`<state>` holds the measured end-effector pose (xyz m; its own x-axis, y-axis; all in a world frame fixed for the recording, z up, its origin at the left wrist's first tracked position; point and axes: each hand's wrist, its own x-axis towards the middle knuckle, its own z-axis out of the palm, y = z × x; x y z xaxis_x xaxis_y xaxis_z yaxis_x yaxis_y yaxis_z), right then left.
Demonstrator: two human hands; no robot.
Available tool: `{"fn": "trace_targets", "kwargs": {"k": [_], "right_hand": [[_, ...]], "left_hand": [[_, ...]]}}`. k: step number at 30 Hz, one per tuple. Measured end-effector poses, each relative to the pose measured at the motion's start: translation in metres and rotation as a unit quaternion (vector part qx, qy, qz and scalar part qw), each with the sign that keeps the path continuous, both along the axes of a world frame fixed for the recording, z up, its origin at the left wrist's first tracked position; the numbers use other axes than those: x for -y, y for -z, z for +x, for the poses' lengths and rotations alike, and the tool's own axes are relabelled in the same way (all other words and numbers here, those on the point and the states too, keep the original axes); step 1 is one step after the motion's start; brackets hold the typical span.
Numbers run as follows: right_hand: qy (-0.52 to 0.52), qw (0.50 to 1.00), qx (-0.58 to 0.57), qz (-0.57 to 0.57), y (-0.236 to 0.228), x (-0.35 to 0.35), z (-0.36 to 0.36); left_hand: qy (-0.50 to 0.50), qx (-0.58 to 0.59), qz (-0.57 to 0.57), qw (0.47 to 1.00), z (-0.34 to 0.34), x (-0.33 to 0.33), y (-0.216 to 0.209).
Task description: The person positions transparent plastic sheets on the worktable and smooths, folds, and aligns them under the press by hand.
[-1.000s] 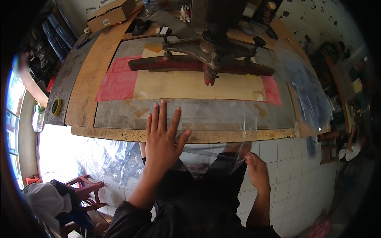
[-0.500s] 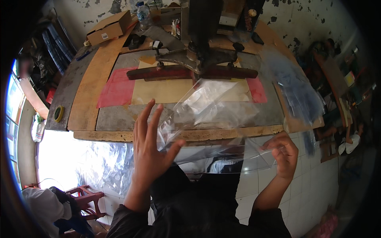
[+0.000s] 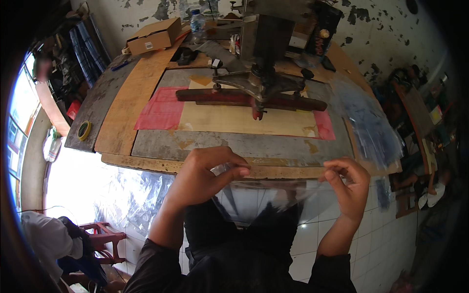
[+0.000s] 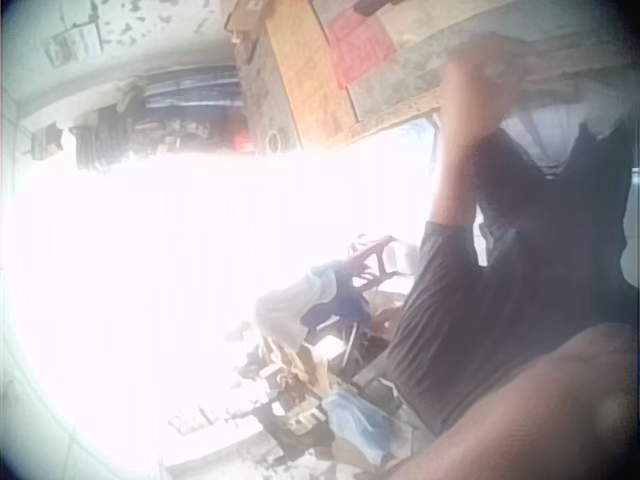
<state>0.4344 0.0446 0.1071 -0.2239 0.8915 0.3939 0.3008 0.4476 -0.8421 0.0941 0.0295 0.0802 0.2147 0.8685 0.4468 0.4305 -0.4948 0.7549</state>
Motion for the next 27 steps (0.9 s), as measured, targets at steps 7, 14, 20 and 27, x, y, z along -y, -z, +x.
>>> {"fn": "trace_targets", "kwargs": {"k": [7, 14, 20, 27], "right_hand": [[0.03, 0.997, 0.033, -0.061, 0.076, -0.079, -0.029], [0.105, 0.96, 0.227, 0.125, 0.103, -0.095, -0.055], [0.017, 0.95, 0.268, 0.158, 0.102, -0.097, -0.051], [0.018, 0.911, 0.395, 0.121, 0.094, -0.055, -0.073]], "left_hand": [[-0.103, 0.012, -0.098, 0.99, -0.011, -0.052, 0.038], [-0.178, -0.301, 0.124, 0.928, -0.002, -0.068, 0.086], [-0.03, -0.328, 0.068, 0.942, 0.006, -0.055, 0.087], [-0.099, -0.344, 0.028, 0.933, 0.037, -0.03, 0.095]]}}
